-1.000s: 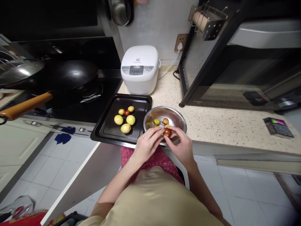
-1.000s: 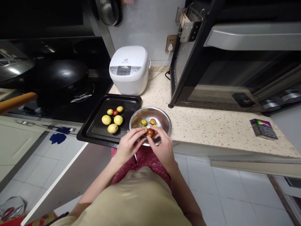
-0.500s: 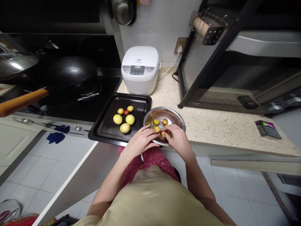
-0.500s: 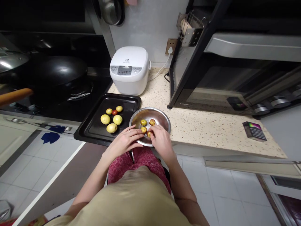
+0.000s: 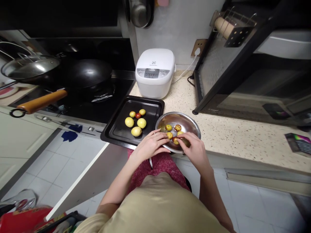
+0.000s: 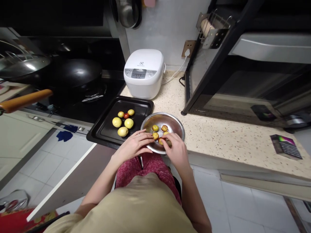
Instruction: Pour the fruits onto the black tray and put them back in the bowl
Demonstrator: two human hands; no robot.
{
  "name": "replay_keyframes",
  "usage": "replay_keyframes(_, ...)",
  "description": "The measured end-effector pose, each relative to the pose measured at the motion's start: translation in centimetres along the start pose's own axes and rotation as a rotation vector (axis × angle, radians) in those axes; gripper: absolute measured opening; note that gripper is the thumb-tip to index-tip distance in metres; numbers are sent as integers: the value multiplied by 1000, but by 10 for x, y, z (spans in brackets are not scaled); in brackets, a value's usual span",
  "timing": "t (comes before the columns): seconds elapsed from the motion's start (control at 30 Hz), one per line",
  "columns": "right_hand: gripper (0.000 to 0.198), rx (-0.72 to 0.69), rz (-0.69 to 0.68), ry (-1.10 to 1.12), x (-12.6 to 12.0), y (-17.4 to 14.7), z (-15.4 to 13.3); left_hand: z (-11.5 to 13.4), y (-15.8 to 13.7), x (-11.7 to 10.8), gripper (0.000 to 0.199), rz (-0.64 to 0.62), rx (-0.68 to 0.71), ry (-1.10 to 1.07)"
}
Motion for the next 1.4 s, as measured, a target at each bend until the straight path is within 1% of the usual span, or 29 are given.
replay_keyframes(0.07,9,-10,60,15,-7,-3,0,-4,-2,-8,39,49,-39,3)
replay_keyframes(0.13,10,-12,114,20,-14,-5,0,-15,-7,-23,32,145,-105,21)
replay_keyframes(0.23,11,-11,162,18,-21,-6,0,-43,-17,-51,30,288,-245,102)
replay_keyframes(0.3,10,-22,184,15,-24,-6,-2,-68,-22,-69,31,313,-353,209)
replay_keyframes(0.37,9,-43,207,16,-25,-6,-4,-93,-24,-83,30,285,-447,319)
replay_keyframes(0.43,9,-57,216,22,-24,-7,-6,-111,-22,-91,27,212,-493,390)
replay_keyframes(0.5,10,-57,218,28,-23,-8,-8,-122,-16,-93,23,128,-501,425)
replay_keyframes(0.6,10,-45,229,30,-24,-10,-7,-128,-8,-91,18,41,-503,454)
replay_keyframes(0.7,10,-28,243,22,-26,-13,-5,-131,-2,-87,16,12,-503,476)
replay_keyframes(0.87,10,-28,248,22,-28,-14,-6,-134,1,-83,17,-1,-511,502)
replay_keyframes(1.0,10,-36,265,30,-29,-14,-9,-128,0,-87,16,36,-536,530)
replay_keyframes(1.1,10,-42,267,40,-28,-13,-11,-116,-2,-94,16,109,-544,520)
replay_keyframes(1.17,10,-48,262,51,-27,-13,-13,-106,-4,-98,18,189,-530,453)
replay_keyframes(1.23,11,-55,263,64,-26,-12,-16,-93,-6,-101,19,304,-495,330)
replay_keyframes(1.3,12,-71,270,78,-24,-11,-22,-75,-8,-99,21,421,-427,181)
replay_keyframes(1.4,19,-121,288,100,-20,-10,-35,-44,-7,-83,21,519,-319,-78)
Point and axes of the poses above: each hand's wrist, its own y-axis towards the middle knuckle, its own x-axis out of the palm, z = x × y, the point moved 6 cm from there along y, towards the middle knuckle, and after that the axes turned 11 degrees about -y, right-handed, at the moved point
